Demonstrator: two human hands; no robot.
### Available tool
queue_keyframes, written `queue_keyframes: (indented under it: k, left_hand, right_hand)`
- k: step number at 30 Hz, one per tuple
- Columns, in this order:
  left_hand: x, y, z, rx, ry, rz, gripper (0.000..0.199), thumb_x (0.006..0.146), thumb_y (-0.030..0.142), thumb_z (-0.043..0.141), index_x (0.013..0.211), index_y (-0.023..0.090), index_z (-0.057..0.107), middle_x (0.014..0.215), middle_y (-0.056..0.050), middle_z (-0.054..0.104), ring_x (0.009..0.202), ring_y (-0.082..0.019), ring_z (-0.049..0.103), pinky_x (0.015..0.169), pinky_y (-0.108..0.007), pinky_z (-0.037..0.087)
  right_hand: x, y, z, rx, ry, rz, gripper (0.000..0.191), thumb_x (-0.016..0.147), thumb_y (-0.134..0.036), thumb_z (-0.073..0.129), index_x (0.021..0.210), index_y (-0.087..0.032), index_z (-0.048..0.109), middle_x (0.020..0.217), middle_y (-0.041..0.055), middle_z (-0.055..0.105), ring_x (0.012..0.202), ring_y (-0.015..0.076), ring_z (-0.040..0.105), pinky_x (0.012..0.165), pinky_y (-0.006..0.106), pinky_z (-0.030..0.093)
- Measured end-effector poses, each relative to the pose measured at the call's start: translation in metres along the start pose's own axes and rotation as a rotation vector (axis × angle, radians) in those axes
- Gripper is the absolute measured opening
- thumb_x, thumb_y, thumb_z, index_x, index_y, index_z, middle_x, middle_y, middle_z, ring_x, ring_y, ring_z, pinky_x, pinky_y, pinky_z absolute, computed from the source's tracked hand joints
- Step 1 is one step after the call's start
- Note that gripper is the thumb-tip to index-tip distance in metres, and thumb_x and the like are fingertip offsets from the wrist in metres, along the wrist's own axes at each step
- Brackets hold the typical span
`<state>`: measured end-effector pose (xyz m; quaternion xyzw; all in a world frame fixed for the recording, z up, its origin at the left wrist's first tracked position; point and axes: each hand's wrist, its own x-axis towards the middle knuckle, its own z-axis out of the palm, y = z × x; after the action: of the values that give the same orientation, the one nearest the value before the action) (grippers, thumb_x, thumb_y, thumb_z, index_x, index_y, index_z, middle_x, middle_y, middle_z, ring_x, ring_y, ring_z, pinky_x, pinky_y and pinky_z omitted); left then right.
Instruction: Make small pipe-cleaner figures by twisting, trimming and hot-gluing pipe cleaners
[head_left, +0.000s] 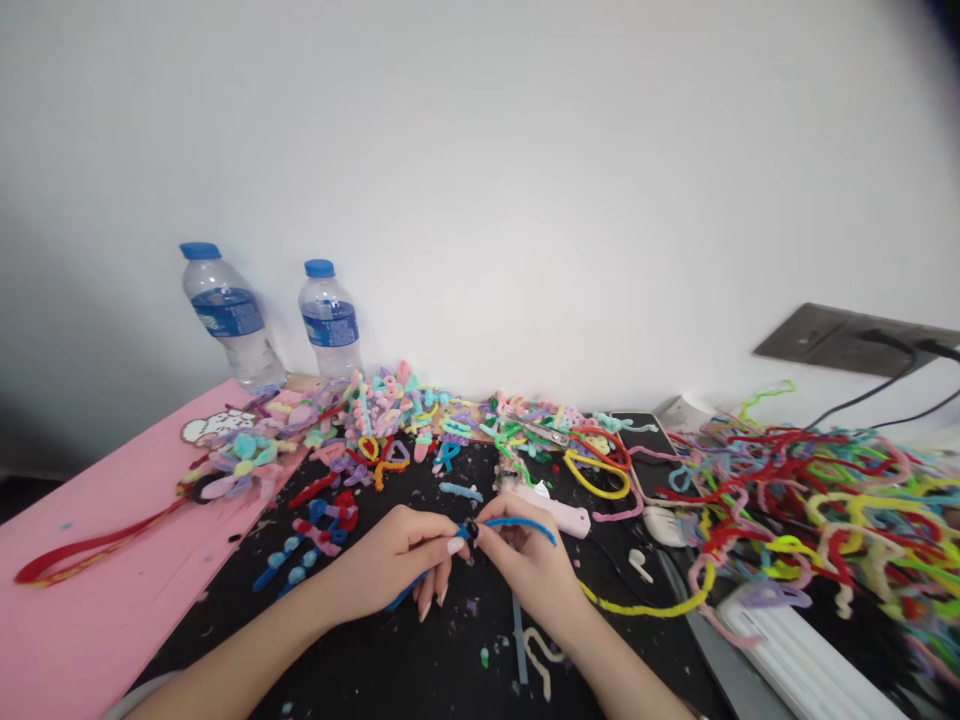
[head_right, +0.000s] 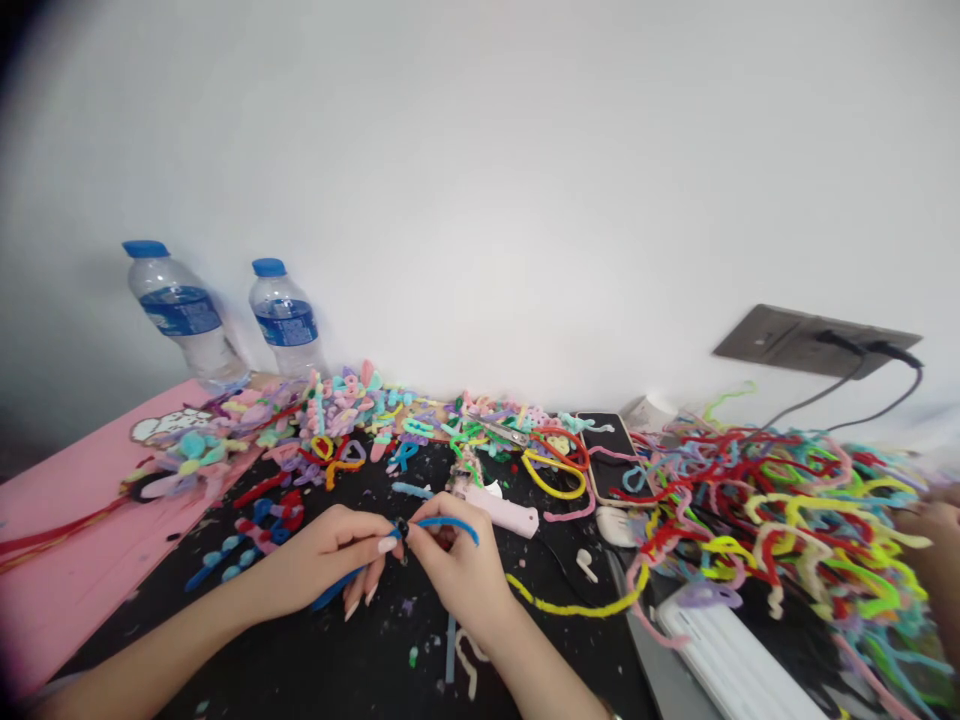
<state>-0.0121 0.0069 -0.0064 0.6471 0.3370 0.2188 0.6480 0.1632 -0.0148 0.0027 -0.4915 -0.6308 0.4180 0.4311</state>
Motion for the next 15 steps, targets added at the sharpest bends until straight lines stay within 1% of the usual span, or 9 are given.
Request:
queue_keyframes:
  k: [3,6,8,10,12,13,14,15]
  left_hand:
    - [-0.001,0.001,0.002,0.011,-0.028,-0.021,0.029,0.087,0.035,0.043,0.069,0.015,0.054,0.055,0.001,0.06,0.04,-0.01,0.054,0.042,-0.018,0.041]
    - [-0.002,0.002,0.004,0.088,-0.032,-0.012,0.032,0.087,0.035,0.043,0.065,0.015,0.054,0.056,0.0,0.061,0.043,-0.01,0.054,0.045,-0.018,0.04]
    - [-0.002,0.004,0.003,0.185,-0.006,0.042,0.035,0.088,0.035,0.043,0.063,0.014,0.057,0.057,0.0,0.06,0.049,-0.01,0.054,0.051,-0.019,0.04]
    - [-0.001,0.005,0.0,0.268,0.061,0.124,0.037,0.088,0.035,0.044,0.062,0.014,0.061,0.06,0.0,0.058,0.059,-0.012,0.054,0.058,-0.02,0.039]
    - [-0.001,0.006,-0.005,0.279,0.161,0.177,0.034,0.087,0.036,0.047,0.067,0.015,0.065,0.07,-0.001,0.055,0.065,-0.012,0.052,0.061,-0.02,0.038]
    - [0.0,0.006,-0.007,0.255,0.21,0.179,0.032,0.086,0.036,0.048,0.071,0.015,0.066,0.073,0.0,0.053,0.065,-0.011,0.05,0.059,-0.019,0.037]
    - [0.0,0.006,-0.01,0.22,0.254,0.166,0.03,0.086,0.037,0.048,0.075,0.016,0.067,0.075,0.0,0.05,0.063,-0.01,0.048,0.056,-0.019,0.036]
    - [0.0,0.006,-0.011,0.179,0.29,0.139,0.03,0.085,0.039,0.048,0.078,0.016,0.067,0.074,0.001,0.047,0.059,-0.01,0.045,0.053,-0.019,0.035]
  right_hand:
    - [-0.003,0.004,0.003,0.039,-0.03,0.007,0.013,0.08,-0.022,0.054,0.068,-0.019,0.054,0.059,-0.0009,0.057,0.055,0.0137,0.053,0.051,0.025,0.042]
    - [-0.005,0.005,0.004,0.016,-0.047,-0.022,0.012,0.08,-0.019,0.052,0.068,-0.019,0.054,0.061,-0.0007,0.056,0.055,0.0137,0.053,0.052,0.025,0.042]
    - [-0.005,0.003,0.001,-0.055,-0.063,-0.068,0.009,0.079,-0.019,0.053,0.071,-0.018,0.055,0.063,-0.0004,0.057,0.057,0.0137,0.053,0.053,0.025,0.041]
    - [-0.003,0.001,-0.01,-0.145,-0.077,-0.144,0.005,0.078,-0.023,0.057,0.075,-0.018,0.057,0.067,0.0,0.058,0.06,0.0141,0.052,0.054,0.025,0.041]
    - [0.001,0.001,-0.026,-0.214,-0.042,-0.239,0.009,0.077,-0.027,0.057,0.079,-0.018,0.057,0.071,0.0007,0.058,0.062,0.0148,0.052,0.056,0.025,0.041]
    - [0.004,0.002,-0.036,-0.248,0.005,-0.266,0.011,0.081,-0.028,0.051,0.083,-0.018,0.058,0.075,0.0018,0.059,0.065,0.0153,0.053,0.058,0.025,0.041]
    - [0.007,0.003,-0.046,-0.3,0.076,-0.278,0.016,0.084,-0.027,0.045,0.087,-0.018,0.058,0.078,0.0029,0.06,0.069,0.016,0.055,0.061,0.026,0.042]
    - [0.01,0.005,-0.055,-0.371,0.188,-0.263,0.018,0.085,-0.027,0.043,0.087,-0.018,0.058,0.078,0.0035,0.06,0.07,0.0165,0.055,0.063,0.027,0.042]
